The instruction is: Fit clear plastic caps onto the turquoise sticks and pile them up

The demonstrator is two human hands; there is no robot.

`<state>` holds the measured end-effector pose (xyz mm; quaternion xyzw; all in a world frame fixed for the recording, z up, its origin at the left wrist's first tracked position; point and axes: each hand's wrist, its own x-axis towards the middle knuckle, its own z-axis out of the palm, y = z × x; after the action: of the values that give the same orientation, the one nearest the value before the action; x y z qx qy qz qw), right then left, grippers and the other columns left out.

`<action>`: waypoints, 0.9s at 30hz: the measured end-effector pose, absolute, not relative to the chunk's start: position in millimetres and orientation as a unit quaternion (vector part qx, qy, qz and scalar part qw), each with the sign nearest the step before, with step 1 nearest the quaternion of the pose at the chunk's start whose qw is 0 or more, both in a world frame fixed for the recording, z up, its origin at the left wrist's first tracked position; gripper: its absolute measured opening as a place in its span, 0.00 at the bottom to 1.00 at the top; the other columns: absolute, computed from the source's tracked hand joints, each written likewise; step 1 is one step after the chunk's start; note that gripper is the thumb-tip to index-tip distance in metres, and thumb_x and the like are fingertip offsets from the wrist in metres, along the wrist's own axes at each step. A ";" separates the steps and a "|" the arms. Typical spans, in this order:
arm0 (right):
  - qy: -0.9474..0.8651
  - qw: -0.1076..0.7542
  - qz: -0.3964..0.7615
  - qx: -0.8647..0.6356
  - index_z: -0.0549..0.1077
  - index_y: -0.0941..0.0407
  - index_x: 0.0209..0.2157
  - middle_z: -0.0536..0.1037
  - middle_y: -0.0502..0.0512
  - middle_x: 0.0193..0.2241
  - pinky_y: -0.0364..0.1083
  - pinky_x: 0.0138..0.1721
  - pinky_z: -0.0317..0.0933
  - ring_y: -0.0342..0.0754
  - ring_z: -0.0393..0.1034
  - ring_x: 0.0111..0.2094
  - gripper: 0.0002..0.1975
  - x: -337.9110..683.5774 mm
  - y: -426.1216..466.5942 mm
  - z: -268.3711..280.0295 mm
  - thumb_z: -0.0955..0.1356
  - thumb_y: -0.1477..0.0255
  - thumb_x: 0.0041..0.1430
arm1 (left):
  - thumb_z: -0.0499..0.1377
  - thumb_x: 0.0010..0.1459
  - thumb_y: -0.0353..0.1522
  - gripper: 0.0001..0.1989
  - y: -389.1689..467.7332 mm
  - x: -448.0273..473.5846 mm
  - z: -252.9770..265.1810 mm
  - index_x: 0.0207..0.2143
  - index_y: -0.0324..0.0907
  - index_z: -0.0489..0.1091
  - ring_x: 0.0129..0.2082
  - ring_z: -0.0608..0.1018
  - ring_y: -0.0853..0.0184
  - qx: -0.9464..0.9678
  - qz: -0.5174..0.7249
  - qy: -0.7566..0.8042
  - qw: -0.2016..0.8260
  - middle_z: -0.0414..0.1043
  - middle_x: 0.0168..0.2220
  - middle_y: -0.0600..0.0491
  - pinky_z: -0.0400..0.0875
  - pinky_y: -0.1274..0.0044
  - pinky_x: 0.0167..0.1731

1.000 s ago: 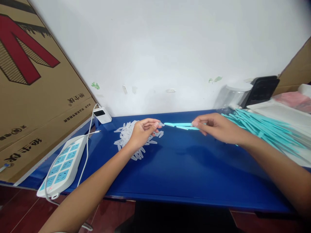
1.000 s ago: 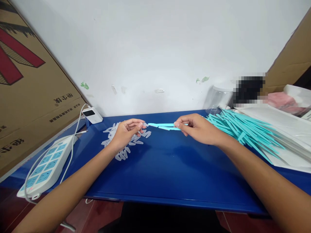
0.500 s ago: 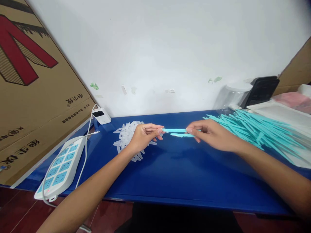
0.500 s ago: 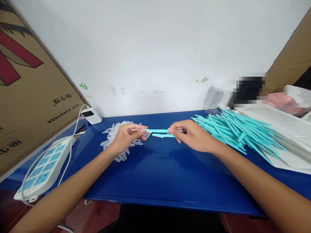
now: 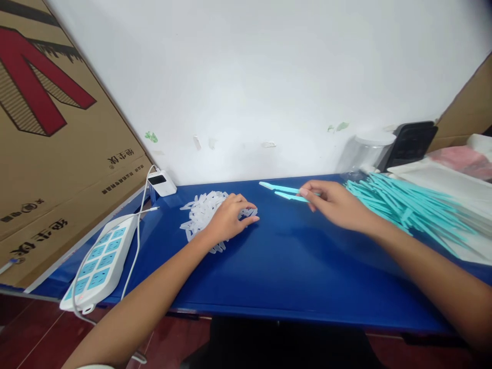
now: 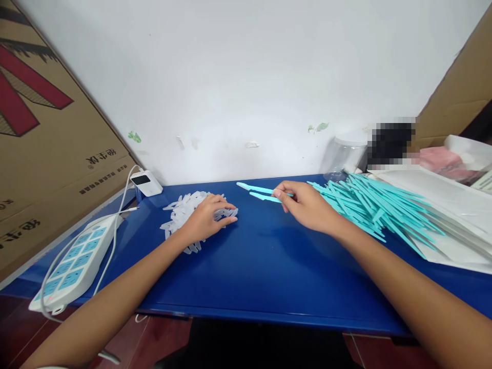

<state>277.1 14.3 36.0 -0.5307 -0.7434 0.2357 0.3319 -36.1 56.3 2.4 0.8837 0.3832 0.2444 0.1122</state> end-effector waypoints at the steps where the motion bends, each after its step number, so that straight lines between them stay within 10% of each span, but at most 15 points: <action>1: -0.746 0.330 0.233 -0.529 0.71 0.53 0.34 0.76 0.49 0.24 0.46 0.26 0.56 0.46 0.64 0.23 0.21 276.2 14.3 34.4 0.63 0.51 0.71 | 0.64 0.66 0.45 0.18 55.2 -33.5 -1.3 0.52 0.45 0.80 0.47 0.74 0.56 0.890 0.236 0.379 0.094 0.77 0.46 0.46 0.71 0.64 0.49; 17: -0.771 0.339 0.195 -0.503 0.76 0.53 0.40 0.83 0.53 0.34 0.48 0.37 0.62 0.52 0.76 0.35 0.15 273.5 19.3 16.1 0.64 0.58 0.73 | 0.56 0.70 0.30 0.08 63.8 -32.3 -9.2 0.43 0.38 0.75 0.44 0.73 0.57 0.918 0.187 0.349 0.016 0.74 0.44 0.44 0.70 0.64 0.48; 27: -0.770 0.374 0.190 -0.481 0.82 0.53 0.43 0.85 0.56 0.39 0.50 0.39 0.65 0.53 0.76 0.37 0.16 267.7 18.4 15.5 0.67 0.57 0.70 | 0.60 0.69 0.39 0.12 54.2 -23.6 4.7 0.43 0.42 0.80 0.37 0.79 0.63 0.805 0.321 0.389 0.312 0.82 0.38 0.49 0.73 0.72 0.38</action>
<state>267.7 18.4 15.5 -0.4809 -0.7699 0.1903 0.3739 -23.6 54.2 4.7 0.8055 0.3890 0.3207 0.3115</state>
